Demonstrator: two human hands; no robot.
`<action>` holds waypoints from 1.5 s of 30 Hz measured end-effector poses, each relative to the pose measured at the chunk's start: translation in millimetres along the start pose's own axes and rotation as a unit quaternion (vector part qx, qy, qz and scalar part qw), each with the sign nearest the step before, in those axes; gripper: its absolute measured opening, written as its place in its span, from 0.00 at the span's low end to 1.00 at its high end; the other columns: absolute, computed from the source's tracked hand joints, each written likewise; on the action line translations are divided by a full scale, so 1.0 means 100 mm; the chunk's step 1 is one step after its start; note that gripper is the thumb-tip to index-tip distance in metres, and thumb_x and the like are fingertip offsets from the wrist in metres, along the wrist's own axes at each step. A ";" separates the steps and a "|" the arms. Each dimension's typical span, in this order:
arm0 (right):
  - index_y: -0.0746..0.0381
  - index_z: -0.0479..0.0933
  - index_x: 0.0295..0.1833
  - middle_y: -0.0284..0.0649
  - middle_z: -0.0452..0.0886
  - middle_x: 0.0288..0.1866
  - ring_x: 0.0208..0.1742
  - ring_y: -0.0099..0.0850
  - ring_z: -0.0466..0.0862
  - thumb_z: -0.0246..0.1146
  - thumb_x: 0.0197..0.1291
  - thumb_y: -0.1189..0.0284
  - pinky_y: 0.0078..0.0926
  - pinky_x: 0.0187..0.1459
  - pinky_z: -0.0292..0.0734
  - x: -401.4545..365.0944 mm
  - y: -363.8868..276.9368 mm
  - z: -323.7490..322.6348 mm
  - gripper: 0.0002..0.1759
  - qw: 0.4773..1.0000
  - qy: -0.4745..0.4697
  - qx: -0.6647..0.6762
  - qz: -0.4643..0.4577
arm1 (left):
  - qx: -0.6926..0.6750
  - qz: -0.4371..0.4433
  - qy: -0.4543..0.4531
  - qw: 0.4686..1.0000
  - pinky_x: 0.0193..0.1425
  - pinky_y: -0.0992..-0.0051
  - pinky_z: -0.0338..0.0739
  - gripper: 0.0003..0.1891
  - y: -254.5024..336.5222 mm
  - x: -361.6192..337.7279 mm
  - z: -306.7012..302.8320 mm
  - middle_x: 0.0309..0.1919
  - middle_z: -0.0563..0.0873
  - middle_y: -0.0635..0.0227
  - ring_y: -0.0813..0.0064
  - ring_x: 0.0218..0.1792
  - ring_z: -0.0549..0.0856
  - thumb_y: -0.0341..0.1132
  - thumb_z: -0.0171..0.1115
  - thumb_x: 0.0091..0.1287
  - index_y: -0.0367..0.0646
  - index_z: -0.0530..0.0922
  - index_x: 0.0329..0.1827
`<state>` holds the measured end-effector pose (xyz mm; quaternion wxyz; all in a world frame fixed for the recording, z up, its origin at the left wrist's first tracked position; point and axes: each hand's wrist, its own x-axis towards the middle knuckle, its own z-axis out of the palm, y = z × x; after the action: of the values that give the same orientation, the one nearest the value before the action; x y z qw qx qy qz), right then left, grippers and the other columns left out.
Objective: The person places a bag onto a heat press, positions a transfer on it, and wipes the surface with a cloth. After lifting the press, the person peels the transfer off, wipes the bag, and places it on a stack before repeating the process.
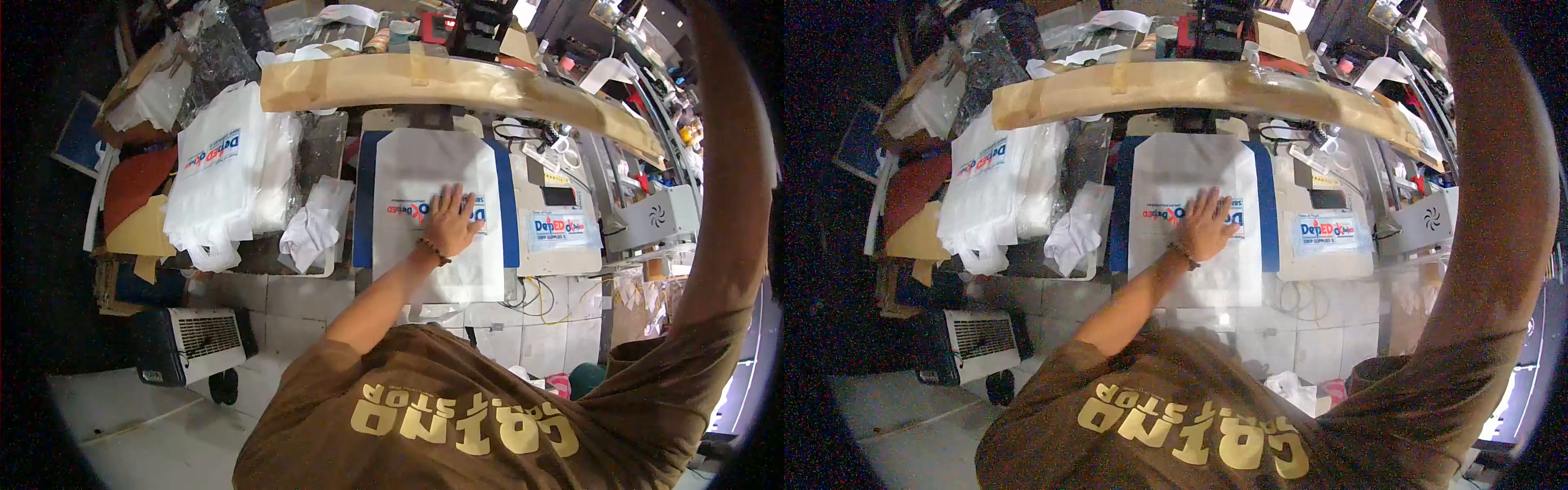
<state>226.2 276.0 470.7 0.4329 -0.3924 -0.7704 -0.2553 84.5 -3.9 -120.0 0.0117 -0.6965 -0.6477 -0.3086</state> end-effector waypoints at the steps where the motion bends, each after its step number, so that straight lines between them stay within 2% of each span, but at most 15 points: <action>1: 0.61 0.81 0.57 0.51 0.83 0.52 0.50 0.45 0.83 0.51 0.76 0.43 0.44 0.54 0.76 -0.05 0.11 0.00 0.32 1.000 -0.008 -0.008 0.012 | 0.001 -0.003 -0.002 1.000 0.76 0.38 0.59 0.36 -0.07 -0.01 -0.07 0.77 0.68 0.45 0.40 0.77 0.63 0.54 0.61 0.71 0.38 0.71 0.75; 10: 0.63 0.84 0.52 0.49 0.86 0.45 0.42 0.40 0.85 0.51 0.76 0.44 0.39 0.46 0.79 -0.47 0.57 0.02 0.32 0.996 -0.066 -0.026 0.053 | -0.098 0.084 0.159 0.979 0.73 0.44 0.67 0.24 -1.22 -0.25 -0.22 0.70 0.73 0.47 0.43 0.72 0.70 0.36 0.64 0.68 0.41 0.76 0.67; 14: 0.64 0.85 0.49 0.48 0.87 0.42 0.39 0.38 0.86 0.52 0.76 0.44 0.37 0.42 0.80 -0.49 0.64 -0.02 0.32 0.994 -0.078 -0.044 0.065 | 0.131 -0.251 -0.127 0.951 0.56 0.50 0.82 0.24 -1.91 -0.67 -1.52 0.51 0.87 0.51 0.44 0.52 0.85 0.30 0.64 0.62 0.53 0.82 0.63; 19: 0.65 0.86 0.46 0.47 0.88 0.38 0.34 0.36 0.88 0.52 0.76 0.45 0.35 0.38 0.82 -0.47 0.47 -0.18 0.32 0.991 -0.102 -0.064 0.064 | 0.197 -0.169 -0.209 0.943 0.54 0.51 0.83 0.16 -2.94 -1.34 -1.24 0.47 0.88 0.50 0.45 0.49 0.86 0.33 0.68 0.61 0.49 0.87 0.53; 23: 0.65 0.87 0.44 0.46 0.89 0.35 0.31 0.34 0.89 0.53 0.76 0.45 0.33 0.34 0.83 -1.08 -0.21 -0.72 0.33 0.975 -0.211 -0.010 0.063 | 0.015 -0.220 0.020 0.975 0.56 0.58 0.80 0.13 -2.57 -1.19 -2.03 0.43 0.88 0.50 0.49 0.48 0.87 0.25 0.65 0.59 0.37 0.86 0.48; 25: 0.66 0.88 0.43 0.46 0.90 0.33 0.29 0.33 0.90 0.53 0.76 0.45 0.32 0.33 0.84 -1.84 -0.28 -0.68 0.33 0.809 -0.540 0.163 0.168 | -0.061 -0.188 0.064 0.978 0.55 0.63 0.80 0.11 -2.31 -1.01 -2.53 0.42 0.88 0.52 0.55 0.47 0.87 0.25 0.65 0.62 0.35 0.84 0.48; 26: 0.70 0.87 0.51 0.45 0.90 0.35 0.32 0.33 0.90 0.51 0.77 0.47 0.30 0.34 0.86 -2.68 -1.04 -0.92 0.34 0.741 -0.408 0.533 0.013 | -0.063 -0.185 0.063 0.979 0.55 0.63 0.80 0.11 -2.12 -0.91 -2.71 0.42 0.88 0.52 0.55 0.47 0.87 0.25 0.65 0.62 0.35 0.84 0.48; 30: 0.57 0.52 0.86 0.52 0.75 0.72 0.68 0.43 0.79 0.48 0.73 0.33 0.42 0.67 0.76 -4.50 -2.61 -0.08 0.50 0.578 -0.572 0.543 0.208 | -0.197 -0.216 0.117 0.949 0.56 0.68 0.79 0.14 -1.15 -0.65 -2.96 0.43 0.87 0.56 0.62 0.46 0.87 0.28 0.69 0.63 0.36 0.83 0.51; 33: 0.54 0.60 0.82 0.46 0.73 0.75 0.71 0.38 0.77 0.50 0.74 0.36 0.43 0.67 0.75 -5.20 -3.25 0.28 0.43 0.152 -0.348 0.739 0.557 | -0.341 -0.208 -0.032 0.916 0.62 0.64 0.77 0.21 -0.74 -0.86 -2.44 0.54 0.84 0.54 0.59 0.54 0.85 0.30 0.74 0.61 0.36 0.81 0.57; 35: 0.52 0.69 0.75 0.44 0.82 0.64 0.63 0.38 0.82 0.55 0.74 0.41 0.40 0.64 0.76 -5.58 -3.31 0.47 0.35 0.156 -0.313 0.733 0.583 | -0.252 -0.155 -0.010 0.955 0.66 0.62 0.75 0.25 -0.50 -0.88 -2.14 0.60 0.81 0.52 0.57 0.60 0.82 0.32 0.76 0.60 0.36 0.80 0.60; 39: 0.61 0.77 0.65 0.45 0.86 0.55 0.55 0.36 0.88 0.58 0.75 0.45 0.34 0.51 0.84 -5.73 -3.02 0.38 0.31 0.582 -0.324 0.642 0.380 | -0.304 -0.037 -0.089 0.948 0.80 0.60 0.63 0.37 -0.09 -0.86 -1.82 0.80 0.63 0.47 0.51 0.79 0.66 0.34 0.79 0.58 0.36 0.75 0.72; 40: 0.60 0.77 0.67 0.45 0.85 0.58 0.58 0.38 0.87 0.57 0.74 0.42 0.36 0.53 0.83 -5.71 -2.83 0.39 0.34 0.672 -0.514 0.435 0.308 | -0.351 -0.088 -0.092 0.928 0.79 0.62 0.65 0.35 0.14 -0.85 -1.73 0.78 0.68 0.46 0.52 0.79 0.67 0.30 0.76 0.60 0.39 0.75 0.73; 41: 0.60 0.77 0.67 0.45 0.85 0.58 0.58 0.38 0.87 0.57 0.74 0.42 0.36 0.53 0.83 -5.60 -2.69 0.35 0.34 0.668 -0.515 0.440 0.309 | -0.347 -0.091 -0.094 0.929 0.79 0.62 0.65 0.35 0.14 -0.84 -1.63 0.78 0.68 0.46 0.52 0.79 0.67 0.30 0.76 0.60 0.39 0.75 0.73; 43: 0.59 0.74 0.72 0.43 0.85 0.60 0.61 0.40 0.86 0.56 0.72 0.39 0.41 0.59 0.81 -5.47 -2.48 0.30 0.39 0.052 -0.338 0.716 0.608 | -0.231 -0.068 -0.076 0.968 0.74 0.59 0.73 0.28 0.03 -0.72 -1.37 0.66 0.79 0.46 0.46 0.70 0.77 0.25 0.71 0.59 0.42 0.80 0.66; 45: 0.59 0.73 0.73 0.42 0.85 0.59 0.61 0.37 0.85 0.59 0.71 0.39 0.40 0.61 0.78 -5.66 -2.34 0.49 0.40 -0.001 -0.302 0.761 0.574 | -0.213 -0.030 -0.057 0.975 0.72 0.58 0.75 0.24 -0.10 -0.50 -1.33 0.61 0.84 0.50 0.45 0.65 0.81 0.20 0.66 0.58 0.39 0.84 0.60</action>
<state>189.6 -36.5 -57.3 -0.2117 0.1898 0.0985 -0.9537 21.8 -102.5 -38.5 -0.1828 -0.6800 -0.5873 -0.3991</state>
